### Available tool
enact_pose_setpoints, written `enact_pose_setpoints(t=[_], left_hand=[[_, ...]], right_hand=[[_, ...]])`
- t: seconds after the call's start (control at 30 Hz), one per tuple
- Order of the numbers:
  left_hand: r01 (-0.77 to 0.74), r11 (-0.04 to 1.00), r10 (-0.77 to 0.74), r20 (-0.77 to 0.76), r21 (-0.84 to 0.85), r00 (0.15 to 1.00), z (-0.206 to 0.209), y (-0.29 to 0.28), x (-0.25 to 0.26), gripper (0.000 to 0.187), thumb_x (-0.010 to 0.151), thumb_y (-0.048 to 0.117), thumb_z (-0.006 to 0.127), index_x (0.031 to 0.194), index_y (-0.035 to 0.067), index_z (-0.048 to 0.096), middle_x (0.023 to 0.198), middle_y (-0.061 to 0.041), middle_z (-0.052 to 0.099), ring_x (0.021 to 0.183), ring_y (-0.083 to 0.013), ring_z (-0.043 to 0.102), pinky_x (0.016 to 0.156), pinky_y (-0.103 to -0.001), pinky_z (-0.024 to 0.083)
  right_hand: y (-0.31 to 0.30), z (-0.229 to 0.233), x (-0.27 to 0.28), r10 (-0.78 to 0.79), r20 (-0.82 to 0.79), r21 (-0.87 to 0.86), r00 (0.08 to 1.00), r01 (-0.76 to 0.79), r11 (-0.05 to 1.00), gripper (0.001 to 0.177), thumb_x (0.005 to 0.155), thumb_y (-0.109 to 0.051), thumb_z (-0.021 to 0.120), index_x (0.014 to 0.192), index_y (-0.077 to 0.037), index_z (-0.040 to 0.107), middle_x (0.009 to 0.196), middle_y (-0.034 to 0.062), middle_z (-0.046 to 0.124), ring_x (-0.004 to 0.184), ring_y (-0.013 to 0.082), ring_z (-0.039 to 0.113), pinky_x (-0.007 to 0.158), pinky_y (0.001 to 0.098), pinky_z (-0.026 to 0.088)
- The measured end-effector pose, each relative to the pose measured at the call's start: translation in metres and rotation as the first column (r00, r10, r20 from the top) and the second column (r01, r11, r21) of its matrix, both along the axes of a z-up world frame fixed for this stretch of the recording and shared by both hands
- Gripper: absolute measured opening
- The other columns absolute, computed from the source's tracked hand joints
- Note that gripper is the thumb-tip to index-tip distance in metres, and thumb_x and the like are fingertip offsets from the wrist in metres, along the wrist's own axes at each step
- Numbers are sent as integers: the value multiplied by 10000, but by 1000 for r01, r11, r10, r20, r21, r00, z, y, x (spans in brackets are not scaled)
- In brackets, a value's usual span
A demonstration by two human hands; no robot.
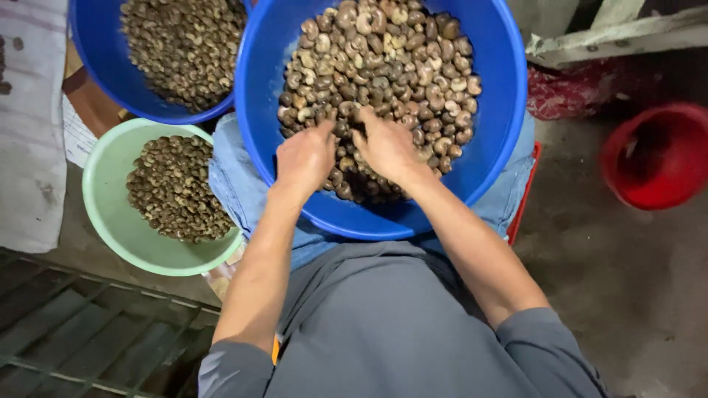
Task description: Sorting raw cashews by hand from a large blue basin into other containers.
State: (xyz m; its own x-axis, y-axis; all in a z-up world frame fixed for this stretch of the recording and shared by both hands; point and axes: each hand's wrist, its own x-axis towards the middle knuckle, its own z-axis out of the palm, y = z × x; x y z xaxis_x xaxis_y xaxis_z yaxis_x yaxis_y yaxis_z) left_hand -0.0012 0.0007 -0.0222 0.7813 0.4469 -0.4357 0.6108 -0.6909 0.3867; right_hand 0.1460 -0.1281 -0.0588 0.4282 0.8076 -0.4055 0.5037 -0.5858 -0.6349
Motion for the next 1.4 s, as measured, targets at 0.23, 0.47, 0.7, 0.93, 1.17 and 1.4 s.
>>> enact_pose_setpoints(t=[0.23,0.47,0.7,0.93,1.17,1.4], left_hand=[[-45,998,46,19,-44,999,-23,5,-6,262,1023,244,478,1137,181,705,889,-123,750,898,-385,756,760,-570,622],[-247,969,245,135,-4,960,13,43,30,307,1087,203,478,1285,12,613,856,-203,733,858,-388,756,728,-568,616],[-336,924,369,197,-181,908,-1,63,65,351,1066,228,528,1274,-42,612,900,-237,743,846,-393,738,697,-560,577],[-360,777,552,284,-517,784,13,72,45,316,1043,229,580,1215,-34,614,892,-240,725,745,-325,689,594,-451,522],[-338,579,713,261,-742,650,24,94,39,296,1025,231,622,1168,-28,615,886,-242,710,664,-270,649,512,-364,477],[-221,295,874,168,-930,456,39,92,50,281,1003,233,674,1110,-20,617,878,-245,691,563,-202,598,409,-256,422]], right_hand=[[17,-18,-10,180,135,-229,974,-146,963,524,937,-238,656,1377,-35,456,869,271,710,843,499,729,727,606,579],[12,39,-12,55,-77,-73,996,-61,995,410,984,-270,630,1295,-12,564,980,300,726,895,489,728,758,577,585],[-2,58,9,-171,-485,18,857,205,979,299,1004,-241,628,1179,0,604,836,222,682,745,301,688,659,416,582],[24,53,42,-166,-341,3,925,178,984,301,1008,-260,631,1174,-11,604,855,238,688,777,360,692,670,475,578],[67,43,47,-135,-241,-25,961,133,991,303,1010,-275,633,1170,-19,604,870,251,693,803,408,695,679,523,574],[73,43,44,-76,-107,-48,991,71,996,306,1013,-294,635,1165,-30,604,890,268,699,834,467,699,690,582,569]])
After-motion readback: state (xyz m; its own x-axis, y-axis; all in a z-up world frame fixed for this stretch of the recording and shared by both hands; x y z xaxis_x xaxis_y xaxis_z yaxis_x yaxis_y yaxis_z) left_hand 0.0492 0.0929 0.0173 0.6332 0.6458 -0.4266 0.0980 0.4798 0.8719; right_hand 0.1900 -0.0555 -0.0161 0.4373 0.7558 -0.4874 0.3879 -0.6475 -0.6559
